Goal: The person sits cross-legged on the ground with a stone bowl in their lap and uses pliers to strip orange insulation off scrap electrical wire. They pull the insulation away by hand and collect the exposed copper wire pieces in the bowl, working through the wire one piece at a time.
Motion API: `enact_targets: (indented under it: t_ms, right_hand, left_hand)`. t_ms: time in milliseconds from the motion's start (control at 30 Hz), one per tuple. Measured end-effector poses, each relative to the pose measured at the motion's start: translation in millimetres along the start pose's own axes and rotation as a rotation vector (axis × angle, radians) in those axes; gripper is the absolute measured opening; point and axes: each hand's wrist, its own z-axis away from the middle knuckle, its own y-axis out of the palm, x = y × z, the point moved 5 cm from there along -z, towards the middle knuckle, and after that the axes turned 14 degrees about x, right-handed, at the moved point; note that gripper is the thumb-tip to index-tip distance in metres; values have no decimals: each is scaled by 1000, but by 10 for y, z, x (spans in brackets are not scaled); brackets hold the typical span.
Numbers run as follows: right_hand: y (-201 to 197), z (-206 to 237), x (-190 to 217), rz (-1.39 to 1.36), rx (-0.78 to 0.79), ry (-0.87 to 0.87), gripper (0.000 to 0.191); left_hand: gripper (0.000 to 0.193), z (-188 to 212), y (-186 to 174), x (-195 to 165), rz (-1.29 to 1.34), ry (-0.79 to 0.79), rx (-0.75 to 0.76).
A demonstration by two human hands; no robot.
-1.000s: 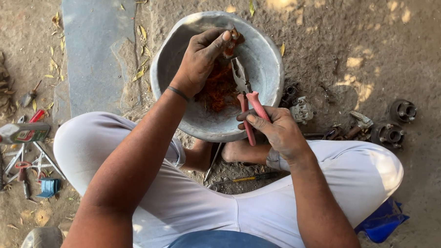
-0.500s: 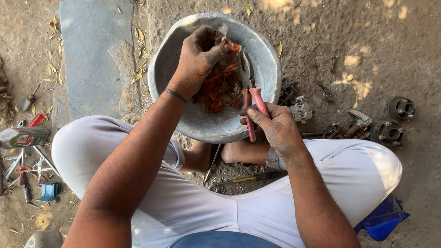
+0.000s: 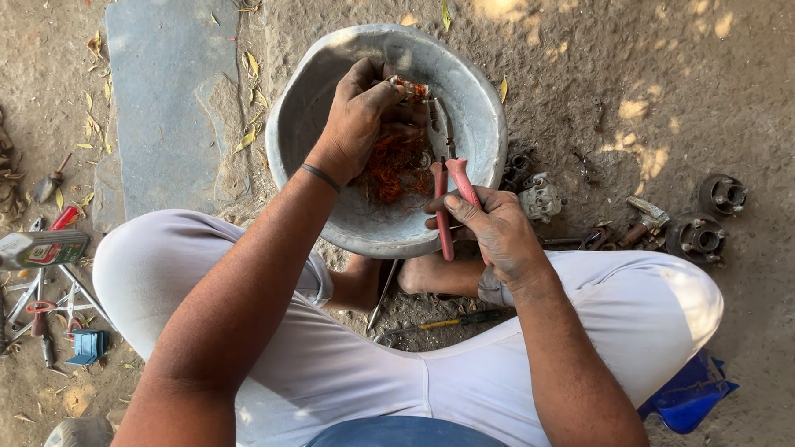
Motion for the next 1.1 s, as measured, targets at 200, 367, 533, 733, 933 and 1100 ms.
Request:
enact_targets:
  t_ms: [200, 367, 533, 733, 933, 1100]
  right_hand:
    - [48, 5, -14, -131, 229, -95, 34]
    - [-8, -6, -52, -215, 195, -90, 36]
    - [-8, -14, -65, -247, 109, -116, 35]
    - [62, -15, -7, -314, 150, -200, 36]
    - [111, -19, -89, -173, 117, -157, 27]
    - [118, -71, -148, 86, 46, -147, 24]
  left_hand:
    - [20, 41, 203, 29, 236, 47, 137]
    - [41, 98, 352, 3, 317, 59, 183]
    - [43, 134, 421, -18, 260, 109, 171]
    - [39, 143, 391, -7, 172, 159, 169]
    - [23, 100, 334, -205, -26, 240, 260]
    - [35, 75, 219, -310, -535, 101, 271]
